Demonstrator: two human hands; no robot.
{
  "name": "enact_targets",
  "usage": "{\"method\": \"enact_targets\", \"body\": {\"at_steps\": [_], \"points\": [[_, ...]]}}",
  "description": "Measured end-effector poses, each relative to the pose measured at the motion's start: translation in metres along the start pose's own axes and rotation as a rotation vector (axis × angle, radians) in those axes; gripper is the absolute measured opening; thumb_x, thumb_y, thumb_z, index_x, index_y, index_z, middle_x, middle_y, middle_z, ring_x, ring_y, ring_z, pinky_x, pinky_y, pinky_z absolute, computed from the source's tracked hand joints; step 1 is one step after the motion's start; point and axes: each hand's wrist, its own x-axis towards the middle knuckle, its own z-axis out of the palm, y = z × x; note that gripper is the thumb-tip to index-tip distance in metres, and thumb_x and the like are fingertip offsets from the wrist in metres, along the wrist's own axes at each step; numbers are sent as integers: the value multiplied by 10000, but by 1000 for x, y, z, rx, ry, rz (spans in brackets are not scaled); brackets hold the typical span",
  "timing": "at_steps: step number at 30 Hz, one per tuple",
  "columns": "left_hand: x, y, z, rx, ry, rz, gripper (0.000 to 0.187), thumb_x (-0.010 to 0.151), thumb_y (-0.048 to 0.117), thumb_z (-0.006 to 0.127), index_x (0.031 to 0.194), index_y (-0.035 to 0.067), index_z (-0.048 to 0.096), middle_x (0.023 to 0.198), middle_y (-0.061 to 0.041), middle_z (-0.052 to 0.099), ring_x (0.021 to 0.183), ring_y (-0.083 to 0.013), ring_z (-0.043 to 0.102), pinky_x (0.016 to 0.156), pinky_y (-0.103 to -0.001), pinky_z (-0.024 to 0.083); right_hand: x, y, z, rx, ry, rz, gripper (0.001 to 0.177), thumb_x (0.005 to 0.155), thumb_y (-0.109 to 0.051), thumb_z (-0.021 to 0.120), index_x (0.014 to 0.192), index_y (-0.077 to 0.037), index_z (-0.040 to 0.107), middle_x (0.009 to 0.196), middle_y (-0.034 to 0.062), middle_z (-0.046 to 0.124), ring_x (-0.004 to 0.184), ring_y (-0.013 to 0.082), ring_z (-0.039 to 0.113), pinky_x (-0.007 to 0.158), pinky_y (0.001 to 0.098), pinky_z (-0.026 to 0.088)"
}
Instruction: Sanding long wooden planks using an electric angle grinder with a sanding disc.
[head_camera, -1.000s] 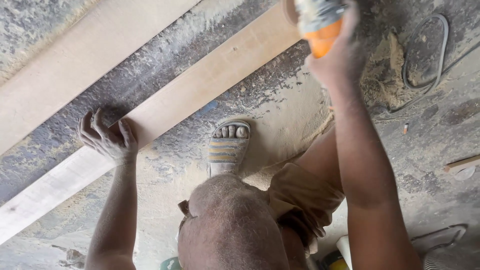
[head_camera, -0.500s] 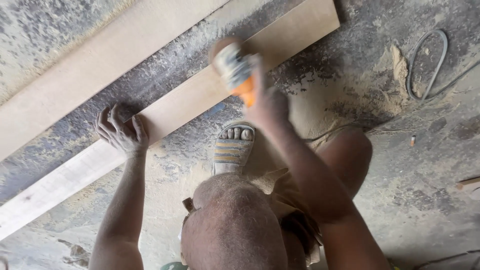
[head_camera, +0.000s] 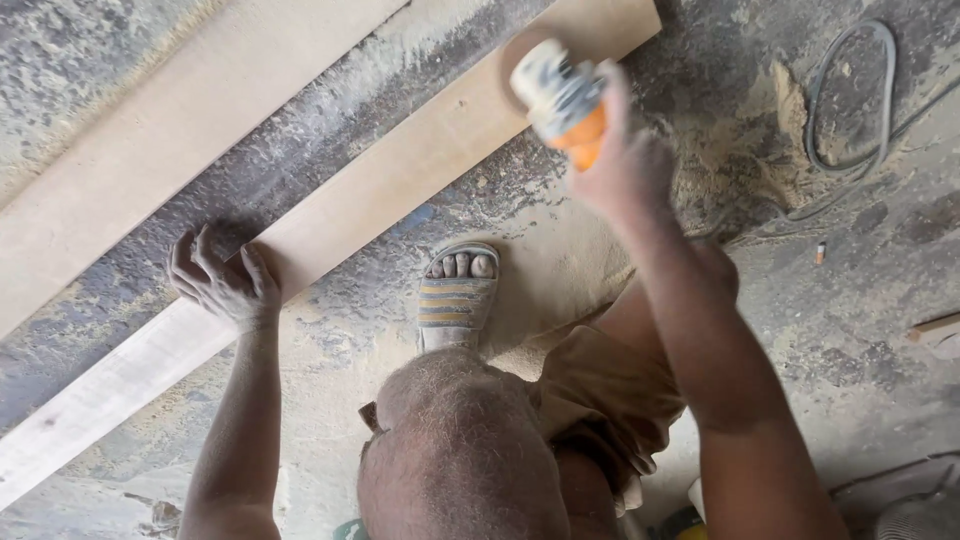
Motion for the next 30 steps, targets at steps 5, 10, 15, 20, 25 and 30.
{"method": "enact_targets", "body": {"at_steps": [5,10,15,20,25,30], "points": [[1,2,-2,-6,-15,-24,516,1072,503,409,1300,87,613,1295,-178,546,1203,-376,494,983,-560,400,31,48,-16,-75,103,218,1004,747,-152,855,1513,-246,213,1126,192,696,879,379,702,672,481,591],[0,2,0,-16,-17,-46,516,1060,499,425,1295,81,617,1302,-187,541,1216,-402,483,991,-586,379,47,67,-10,130,228,126,1079,769,-58,803,1526,-248,58,1297,174,676,940,333,732,716,436,582],[-1,2,-1,-19,-5,-39,523,1062,513,423,1303,91,616,1296,-174,530,1209,-398,485,994,-568,384,29,23,-1,-9,148,210,1123,681,-115,889,1530,-216,161,1310,201,651,959,346,716,758,454,625],[-2,-1,1,-15,9,-30,542,1060,526,425,1306,72,591,1302,-188,524,1228,-408,468,1022,-589,381,-12,-44,24,75,0,20,1012,745,-91,848,1530,-211,221,1047,158,700,725,244,673,550,317,589],[-7,-8,3,-13,16,-21,511,1051,504,452,1309,84,586,1307,-173,521,1222,-397,476,1005,-583,399,-43,-52,69,3,-40,-319,1026,788,-132,816,1590,-147,176,809,131,658,572,196,621,483,310,517],[-9,-15,10,0,43,-13,537,1061,563,407,1310,112,560,1299,-176,525,1198,-357,489,959,-579,439,-32,-37,8,-18,-182,-21,982,789,-100,812,1543,-212,194,1061,187,710,736,275,709,562,317,597]]}}
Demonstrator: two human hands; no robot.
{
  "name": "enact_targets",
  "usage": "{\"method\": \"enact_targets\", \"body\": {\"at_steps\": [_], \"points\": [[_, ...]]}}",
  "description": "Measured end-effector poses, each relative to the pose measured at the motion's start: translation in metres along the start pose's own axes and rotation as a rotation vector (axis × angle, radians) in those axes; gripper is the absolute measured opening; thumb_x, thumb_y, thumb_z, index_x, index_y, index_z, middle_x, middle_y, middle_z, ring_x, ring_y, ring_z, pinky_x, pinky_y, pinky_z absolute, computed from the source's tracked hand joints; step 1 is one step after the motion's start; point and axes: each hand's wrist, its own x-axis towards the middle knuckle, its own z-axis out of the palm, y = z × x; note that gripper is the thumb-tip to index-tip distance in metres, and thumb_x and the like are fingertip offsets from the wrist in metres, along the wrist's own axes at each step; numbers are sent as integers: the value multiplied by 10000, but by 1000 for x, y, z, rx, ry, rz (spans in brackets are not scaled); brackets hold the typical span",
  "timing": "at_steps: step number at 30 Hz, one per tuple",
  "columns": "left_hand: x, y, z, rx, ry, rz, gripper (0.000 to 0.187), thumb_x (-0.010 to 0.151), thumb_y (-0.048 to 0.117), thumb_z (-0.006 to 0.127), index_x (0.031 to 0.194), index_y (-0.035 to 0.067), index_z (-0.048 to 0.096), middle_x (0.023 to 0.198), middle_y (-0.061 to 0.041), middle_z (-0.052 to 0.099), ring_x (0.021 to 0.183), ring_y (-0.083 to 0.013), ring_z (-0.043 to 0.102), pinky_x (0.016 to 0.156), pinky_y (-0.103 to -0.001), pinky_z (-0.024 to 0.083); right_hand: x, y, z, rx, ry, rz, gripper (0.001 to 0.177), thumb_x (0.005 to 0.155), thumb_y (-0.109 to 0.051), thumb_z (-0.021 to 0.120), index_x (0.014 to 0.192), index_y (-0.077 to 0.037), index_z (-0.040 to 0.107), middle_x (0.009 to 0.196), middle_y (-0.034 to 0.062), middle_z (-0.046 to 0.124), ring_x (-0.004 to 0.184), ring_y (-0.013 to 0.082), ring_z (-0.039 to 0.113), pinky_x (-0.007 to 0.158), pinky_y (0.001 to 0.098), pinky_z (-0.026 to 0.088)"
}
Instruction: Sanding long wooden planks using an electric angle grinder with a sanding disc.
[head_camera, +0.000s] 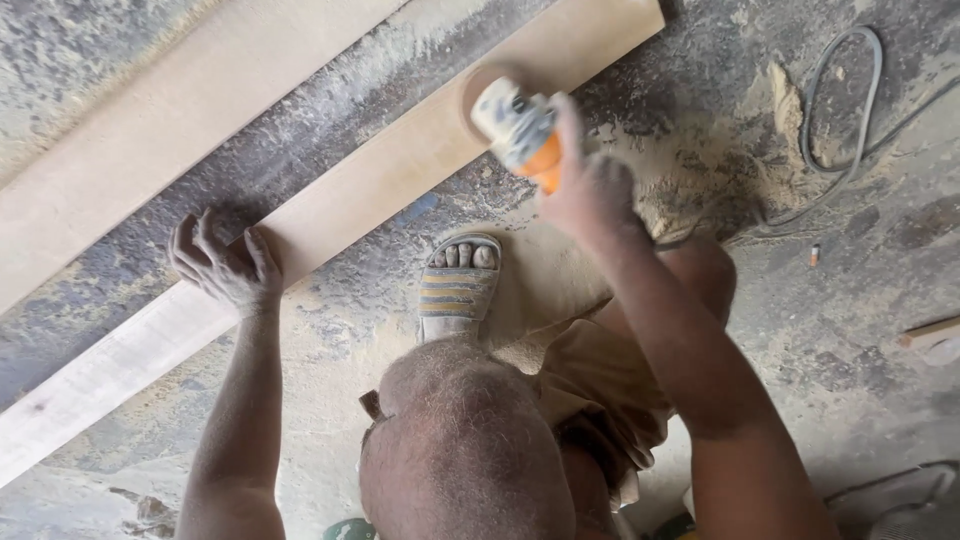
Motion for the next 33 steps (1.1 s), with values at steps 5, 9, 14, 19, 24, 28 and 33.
{"method": "enact_targets", "body": {"at_steps": [5,9,14,19,24,28,33], "points": [[7,14,-10,-24,-3,-15,522,1062,496,449,1270,44,608,1281,-193,536,1192,-396,491,985,-577,399,25,42,8,83,229,69,963,744,-28,792,1513,-206,240,1086,191,702,795,298,719,615,385,607],[6,11,-8,-25,-13,-20,513,1063,492,453,1269,47,602,1287,-196,540,1223,-400,484,1012,-589,385,34,31,2,140,338,216,972,706,-95,742,1476,-242,167,1176,132,705,899,379,707,725,510,567],[9,16,-9,-23,-10,-25,504,1062,488,454,1284,61,603,1288,-179,541,1192,-388,492,994,-561,388,24,-7,23,94,248,88,1003,748,-115,828,1517,-170,186,1197,174,663,753,270,708,588,360,617],[2,7,-8,-24,-28,-28,497,1051,488,457,1304,80,586,1298,-179,525,1212,-375,480,1003,-575,395,-9,-22,66,40,52,-219,1031,793,-89,819,1578,-185,157,867,141,700,573,201,644,512,302,543],[-1,-3,1,-2,-6,8,513,1047,488,450,1297,59,580,1291,-198,538,1212,-379,495,967,-600,437,-12,18,34,-141,91,-240,834,807,-114,748,1522,-203,328,843,105,666,563,168,578,470,262,494],[9,14,-11,-14,-24,5,500,1058,481,431,1267,55,590,1273,-208,532,1171,-397,499,944,-580,419,4,52,2,-91,95,-82,883,768,-136,816,1508,-159,335,1015,124,708,722,225,664,557,304,582],[10,16,-14,-25,-42,1,504,1064,466,446,1278,35,597,1282,-212,531,1185,-408,495,960,-573,412,23,84,-23,-8,272,145,904,744,-97,844,1474,-140,312,1127,199,676,845,303,679,635,373,615]]}}
